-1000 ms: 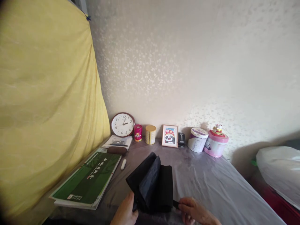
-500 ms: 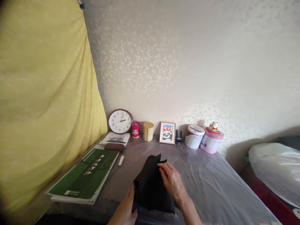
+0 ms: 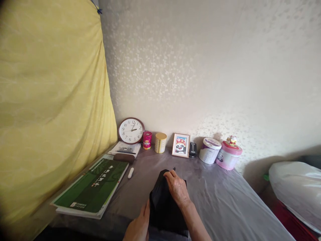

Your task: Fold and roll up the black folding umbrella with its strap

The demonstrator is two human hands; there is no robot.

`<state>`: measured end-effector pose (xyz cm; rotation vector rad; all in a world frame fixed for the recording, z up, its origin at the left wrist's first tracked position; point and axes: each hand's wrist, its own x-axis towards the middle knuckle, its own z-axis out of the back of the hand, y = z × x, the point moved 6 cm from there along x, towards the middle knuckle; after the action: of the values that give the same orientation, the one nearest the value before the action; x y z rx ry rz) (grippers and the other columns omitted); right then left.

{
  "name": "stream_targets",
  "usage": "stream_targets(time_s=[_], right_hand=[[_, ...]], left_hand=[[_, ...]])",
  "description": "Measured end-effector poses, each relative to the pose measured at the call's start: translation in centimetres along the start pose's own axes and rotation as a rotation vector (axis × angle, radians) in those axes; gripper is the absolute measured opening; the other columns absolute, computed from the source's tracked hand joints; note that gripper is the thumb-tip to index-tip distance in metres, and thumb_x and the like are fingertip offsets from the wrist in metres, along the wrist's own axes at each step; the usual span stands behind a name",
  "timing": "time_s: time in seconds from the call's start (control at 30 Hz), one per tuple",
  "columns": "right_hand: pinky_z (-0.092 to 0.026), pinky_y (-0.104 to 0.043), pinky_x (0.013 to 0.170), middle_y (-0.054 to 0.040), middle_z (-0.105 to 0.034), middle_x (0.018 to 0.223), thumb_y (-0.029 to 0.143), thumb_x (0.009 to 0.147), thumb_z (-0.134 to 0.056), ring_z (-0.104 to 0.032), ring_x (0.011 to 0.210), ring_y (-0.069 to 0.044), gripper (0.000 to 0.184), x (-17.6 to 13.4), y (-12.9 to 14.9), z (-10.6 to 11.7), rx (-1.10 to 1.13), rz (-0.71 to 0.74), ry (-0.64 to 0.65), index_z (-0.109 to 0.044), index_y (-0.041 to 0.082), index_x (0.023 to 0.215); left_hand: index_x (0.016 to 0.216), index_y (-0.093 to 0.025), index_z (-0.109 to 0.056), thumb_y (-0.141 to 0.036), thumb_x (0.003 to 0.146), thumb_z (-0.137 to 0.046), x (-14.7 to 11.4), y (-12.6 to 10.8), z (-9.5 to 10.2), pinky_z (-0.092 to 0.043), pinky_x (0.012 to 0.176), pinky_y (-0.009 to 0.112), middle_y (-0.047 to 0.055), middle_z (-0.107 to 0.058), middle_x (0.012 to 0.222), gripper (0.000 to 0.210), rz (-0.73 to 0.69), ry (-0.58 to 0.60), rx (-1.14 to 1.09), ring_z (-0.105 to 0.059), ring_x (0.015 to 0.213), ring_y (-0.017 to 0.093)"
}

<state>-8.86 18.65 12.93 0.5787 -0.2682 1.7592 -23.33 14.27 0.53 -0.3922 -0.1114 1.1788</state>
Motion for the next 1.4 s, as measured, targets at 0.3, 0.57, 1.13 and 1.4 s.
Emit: stream_targets(time_s=[0.3, 0.57, 1.13, 1.4], right_hand=[[-0.042, -0.019, 0.060, -0.0017, -0.059, 0.086, 0.021, 0.092, -0.038, -0.058, 0.075, -0.012, 0.020, 1.2, 1.7, -4.2, -0.069, 0.021, 0.021, -0.057, 0.024, 0.087], [-0.043, -0.025, 0.067, -0.0020, -0.060, 0.084, 0.020, 0.090, -0.043, -0.056, 0.080, -0.016, 0.017, 0.6, 2.7, -8.0, -0.171, 0.044, 0.086, -0.058, 0.022, 0.082], [-0.041, -0.026, 0.075, -0.0009, -0.065, 0.075, 0.023, 0.089, -0.046, -0.057, 0.079, -0.015, 0.022, 0.3, 1.3, -8.4, -0.055, 0.022, 0.100, -0.058, 0.020, 0.072], [-0.042, -0.036, 0.091, -0.0080, -0.063, 0.113, 0.021, 0.092, -0.037, -0.059, 0.099, -0.018, 0.027, 0.3, -3.9, -6.7, 0.032, -0.071, -0.076, -0.063, 0.019, 0.099]], left_hand=[[0.129, -0.021, -0.042, 0.004, 0.072, -0.030, -0.4, -1.5, -1.3, -0.054, 0.052, 0.025, 0.017, -0.050, 0.129, 0.064, 0.023, -0.230, 0.249, -0.067, 0.061, 0.018], [0.130, -0.019, -0.042, 0.002, 0.073, -0.032, -0.5, -1.1, -1.8, -0.052, 0.053, 0.024, 0.017, -0.048, 0.131, 0.061, 0.031, -0.201, 0.198, -0.067, 0.065, 0.017], [0.130, -0.026, -0.040, 0.001, 0.077, -0.035, 0.5, -2.3, -2.5, -0.039, 0.101, 0.036, 0.003, -0.045, 0.136, 0.059, -0.237, -0.508, 0.276, -0.042, 0.125, 0.021], [0.135, -0.028, -0.030, -0.006, 0.081, -0.042, 0.5, -1.8, -3.7, -0.048, 0.090, 0.029, 0.005, -0.051, 0.130, 0.059, -0.266, -0.678, 0.281, -0.049, 0.118, 0.021]])
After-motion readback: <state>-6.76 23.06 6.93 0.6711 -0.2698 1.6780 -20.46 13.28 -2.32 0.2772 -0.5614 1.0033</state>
